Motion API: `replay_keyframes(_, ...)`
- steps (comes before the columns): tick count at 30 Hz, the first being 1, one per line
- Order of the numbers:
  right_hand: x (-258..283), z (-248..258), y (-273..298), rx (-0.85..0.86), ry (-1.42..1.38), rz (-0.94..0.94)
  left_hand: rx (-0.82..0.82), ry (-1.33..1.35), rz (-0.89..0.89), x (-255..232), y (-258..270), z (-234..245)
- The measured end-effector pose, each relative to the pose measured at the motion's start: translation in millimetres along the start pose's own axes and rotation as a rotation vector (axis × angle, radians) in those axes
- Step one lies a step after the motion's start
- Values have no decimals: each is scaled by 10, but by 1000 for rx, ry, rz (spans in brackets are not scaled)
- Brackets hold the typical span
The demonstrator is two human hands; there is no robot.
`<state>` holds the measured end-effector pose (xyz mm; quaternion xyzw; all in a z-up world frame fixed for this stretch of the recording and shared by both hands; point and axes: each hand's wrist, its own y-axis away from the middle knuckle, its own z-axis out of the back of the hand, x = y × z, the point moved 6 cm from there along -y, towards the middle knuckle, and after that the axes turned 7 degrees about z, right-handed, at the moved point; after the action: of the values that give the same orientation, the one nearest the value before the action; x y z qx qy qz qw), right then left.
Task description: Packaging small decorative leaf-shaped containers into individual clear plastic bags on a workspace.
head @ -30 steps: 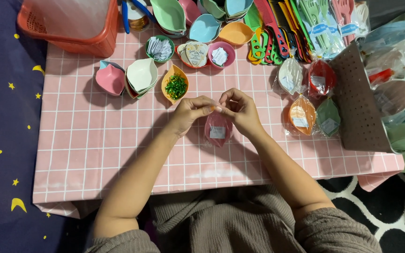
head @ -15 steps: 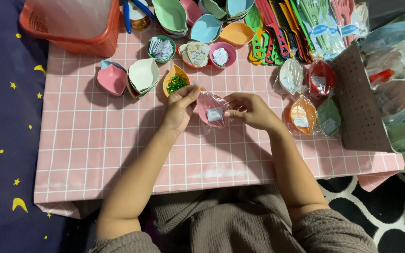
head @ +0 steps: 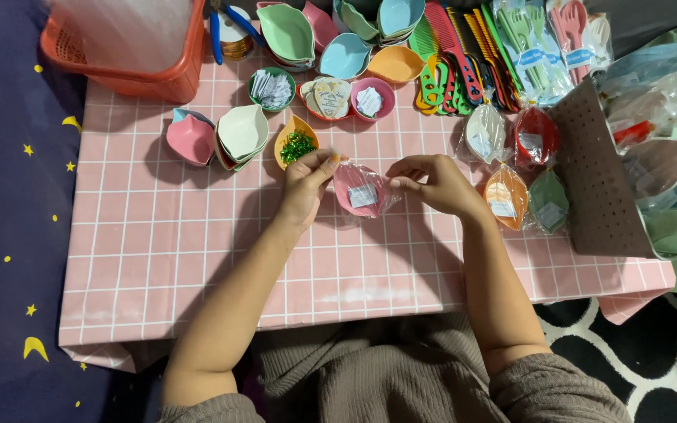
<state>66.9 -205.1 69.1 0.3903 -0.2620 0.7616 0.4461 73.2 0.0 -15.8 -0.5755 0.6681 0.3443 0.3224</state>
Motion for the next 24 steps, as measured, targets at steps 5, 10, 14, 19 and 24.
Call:
replay_keyframes(5, -11, -84, -62, -205, -83, 138, 88, -186, 18, -204, 196, -308)
replay_keyframes(10, 42, -265, -39, -139, -254, 237, 253, -285, 96, -117, 264, -372)
replay_keyframes(14, 102, -342, -33, -28, -390, 269, 314, -346, 184, 63, 257, -311)
replay_keyframes(19, -90, -414, -47, 19, -424, 281, 358, -363, 267, 192, 270, -315)
replay_keyframes(24, -44, -365, -64, -47, -446, 271, 424, -393, 249, 165, 266, -358)
